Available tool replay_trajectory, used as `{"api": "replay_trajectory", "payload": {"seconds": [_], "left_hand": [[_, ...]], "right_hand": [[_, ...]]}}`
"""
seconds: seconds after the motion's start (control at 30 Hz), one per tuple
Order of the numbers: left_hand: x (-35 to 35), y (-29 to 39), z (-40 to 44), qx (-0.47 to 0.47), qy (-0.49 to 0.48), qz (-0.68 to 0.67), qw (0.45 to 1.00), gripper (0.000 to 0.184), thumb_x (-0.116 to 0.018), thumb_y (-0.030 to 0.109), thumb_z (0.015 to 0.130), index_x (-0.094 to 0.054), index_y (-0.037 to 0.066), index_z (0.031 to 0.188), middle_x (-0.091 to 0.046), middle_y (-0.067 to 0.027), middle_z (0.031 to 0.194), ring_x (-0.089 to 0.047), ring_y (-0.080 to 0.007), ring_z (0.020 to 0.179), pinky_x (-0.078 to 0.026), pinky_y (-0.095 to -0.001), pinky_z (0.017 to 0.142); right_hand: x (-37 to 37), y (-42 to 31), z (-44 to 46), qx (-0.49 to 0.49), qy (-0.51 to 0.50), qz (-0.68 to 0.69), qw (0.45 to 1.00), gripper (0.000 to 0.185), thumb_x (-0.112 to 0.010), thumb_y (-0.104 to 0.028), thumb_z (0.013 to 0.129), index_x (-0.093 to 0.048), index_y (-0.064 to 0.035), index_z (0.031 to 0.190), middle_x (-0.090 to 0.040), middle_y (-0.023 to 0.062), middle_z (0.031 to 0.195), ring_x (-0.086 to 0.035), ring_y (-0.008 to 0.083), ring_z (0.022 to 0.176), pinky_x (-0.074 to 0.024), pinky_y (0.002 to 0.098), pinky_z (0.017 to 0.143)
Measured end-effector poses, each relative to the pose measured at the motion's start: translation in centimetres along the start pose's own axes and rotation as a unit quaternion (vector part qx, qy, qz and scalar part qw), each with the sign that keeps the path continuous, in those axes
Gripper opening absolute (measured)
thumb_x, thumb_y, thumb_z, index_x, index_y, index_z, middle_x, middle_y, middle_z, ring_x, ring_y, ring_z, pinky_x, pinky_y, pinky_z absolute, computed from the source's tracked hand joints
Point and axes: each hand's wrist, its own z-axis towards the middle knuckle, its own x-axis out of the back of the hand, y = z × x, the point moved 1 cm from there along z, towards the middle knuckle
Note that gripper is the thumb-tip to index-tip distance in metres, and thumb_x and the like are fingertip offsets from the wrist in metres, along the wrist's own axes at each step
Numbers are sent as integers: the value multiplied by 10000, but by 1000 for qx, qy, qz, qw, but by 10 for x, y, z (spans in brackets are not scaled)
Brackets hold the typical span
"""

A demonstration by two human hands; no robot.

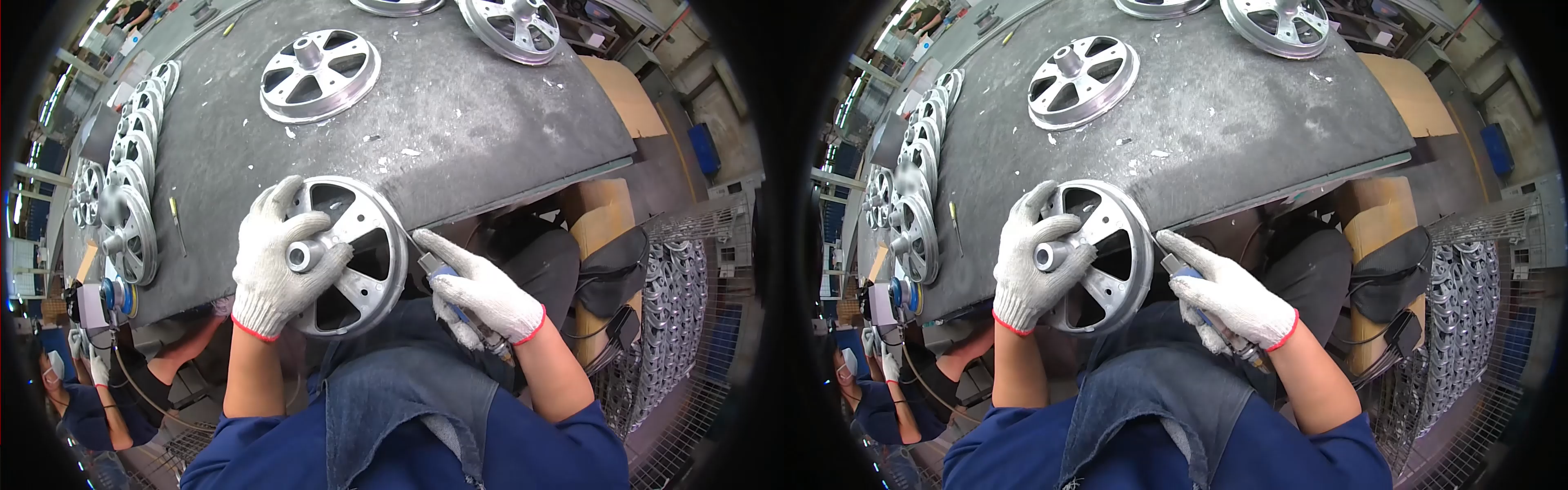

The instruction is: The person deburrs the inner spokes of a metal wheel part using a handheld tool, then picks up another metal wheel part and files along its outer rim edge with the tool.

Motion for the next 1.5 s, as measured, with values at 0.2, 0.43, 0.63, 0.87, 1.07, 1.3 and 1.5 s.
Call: {"api": "replay_trajectory", "payload": {"seconds": [0.2,0.43,0.63,0.87,1.07,1.3,1.5], "left_hand": [[-3,-3,-2,-3,13,-29,999,427,-961,361,729,-892,123,1077,-688,-283,1533,-649,-522,1404,-526,-591,1188],[-3,-2,-1,-8,18,-6,1000,408,-938,302,736,-892,99,1087,-695,-297,1529,-660,-520,1400,-536,-581,1189],[1,1,0,-4,13,-24,1000,411,-928,242,726,-892,81,1103,-696,-309,1535,-669,-515,1401,-537,-576,1204],[-4,-3,-1,-19,27,-12,999,372,-934,325,740,-889,122,1048,-712,-275,1490,-679,-515,1350,-551,-588,1150],[1,2,0,-6,16,-28,999,387,-921,229,728,-893,76,1083,-704,-319,1524,-680,-518,1391,-550,-572,1196],[-3,10,-7,34,52,-34,998,341,-916,257,744,-898,84,1038,-737,-299,1473,-713,-508,1336,-568,-552,1175],[-2,12,-8,12,60,5,998,368,-941,301,761,-902,76,1049,-755,-275,1428,-701,-498,1351,-566,-550,1177]], "right_hand": [[3,5,1,0,-21,37,999,835,-634,-131,1122,-254,-67,1863,-665,72,978,-636,110,683,-581,278,506],[9,11,3,1,-37,45,998,858,-653,-126,1109,-256,-69,1867,-628,49,1068,-644,120,714,-591,290,565],[1,4,-1,3,-29,21,999,858,-653,-137,1101,-269,-75,1866,-636,40,888,-661,111,722,-590,292,593],[-10,-8,-9,-38,34,-182,982,773,-636,-195,1121,-363,-114,1840,-712,108,861,-758,195,773,-639,372,669],[-41,-5,-14,54,209,-569,793,773,-711,-367,1104,-423,-248,1811,-781,291,1028,-800,480,985,-647,585,912],[-45,3,-17,137,203,-512,823,867,-786,-427,1049,-411,-249,1811,-813,273,1159,-798,493,1055,-641,588,952],[-28,4,-11,119,210,-521,819,828,-769,-410,1065,-441,-207,1798,-822,270,1191,-796,483,1081,-628,569,986]]}}
